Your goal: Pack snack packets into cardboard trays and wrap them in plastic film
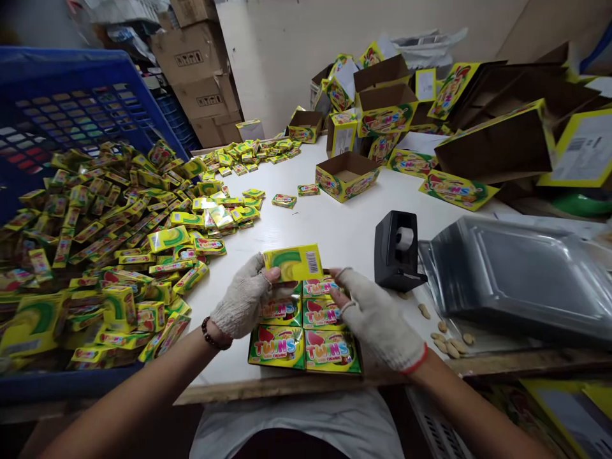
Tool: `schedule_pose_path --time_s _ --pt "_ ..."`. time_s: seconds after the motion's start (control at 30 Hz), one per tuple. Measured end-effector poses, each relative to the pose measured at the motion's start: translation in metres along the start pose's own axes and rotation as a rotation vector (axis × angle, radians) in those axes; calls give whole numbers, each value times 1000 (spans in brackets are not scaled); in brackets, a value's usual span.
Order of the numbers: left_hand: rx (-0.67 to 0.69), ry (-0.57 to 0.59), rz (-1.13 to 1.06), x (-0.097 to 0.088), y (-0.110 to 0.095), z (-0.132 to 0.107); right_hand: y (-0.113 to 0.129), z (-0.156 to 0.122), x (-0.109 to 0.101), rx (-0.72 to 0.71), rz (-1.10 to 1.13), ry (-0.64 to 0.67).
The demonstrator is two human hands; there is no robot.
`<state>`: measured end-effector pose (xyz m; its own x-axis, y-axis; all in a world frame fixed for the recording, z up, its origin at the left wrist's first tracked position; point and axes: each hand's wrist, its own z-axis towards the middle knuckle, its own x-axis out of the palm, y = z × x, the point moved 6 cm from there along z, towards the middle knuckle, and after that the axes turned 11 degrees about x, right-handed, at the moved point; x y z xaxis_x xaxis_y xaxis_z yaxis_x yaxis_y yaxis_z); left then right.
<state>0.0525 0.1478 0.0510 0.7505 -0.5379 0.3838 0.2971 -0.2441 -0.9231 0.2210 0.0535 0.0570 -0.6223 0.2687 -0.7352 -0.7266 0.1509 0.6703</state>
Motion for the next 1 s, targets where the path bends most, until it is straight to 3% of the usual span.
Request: schedule_pose_path --time_s 0.1,0.2,0.27,0.3,0.4,0.47,0.53,0.6,0.67,0.7,0.77,0.83,0.9,1.0 --pt "33 70 81 13 3 -10 -2 6 -20 131 457 -66" --pt "312 152 268 26 -10 -19 -2 9 -13 294 748 188" --pt "413 225 297 34 -15 -25 -4 7 -7 326 787 340" --pt "404 239 282 35 -15 -26 -7 7 -8 320 792 349" --pt "375 150 320 29 -14 -23 -21 9 -13 380 930 211" --pt "482 162 484 29 -19 -25 -25 9 -7 479 1028 242" --pt "623 323 672 37 -22 -31 -18 7 6 534 996 425" --pt "697 486 841 37 -23 -39 -10 1 13 501 863 554" --pt "680 485 1057 18 -27 -40 -11 -3 6 421 644 470" --pt "635 399 1196 -1 -33 -37 -14 -5 0 376 511 370" --pt "433 169 1565 -53 -46 -25 -15 -13 -12 287 253 182" --pt "144 -50 1891 -109 -60 -15 -11 -24 -11 211 104 109" --pt "-115 -140 2100 -152 -69 -10 -3 -34 -2 149 53 72" --pt "-245 -135 2271 -179 -74 -9 10 -44 15 60 -33 -26"
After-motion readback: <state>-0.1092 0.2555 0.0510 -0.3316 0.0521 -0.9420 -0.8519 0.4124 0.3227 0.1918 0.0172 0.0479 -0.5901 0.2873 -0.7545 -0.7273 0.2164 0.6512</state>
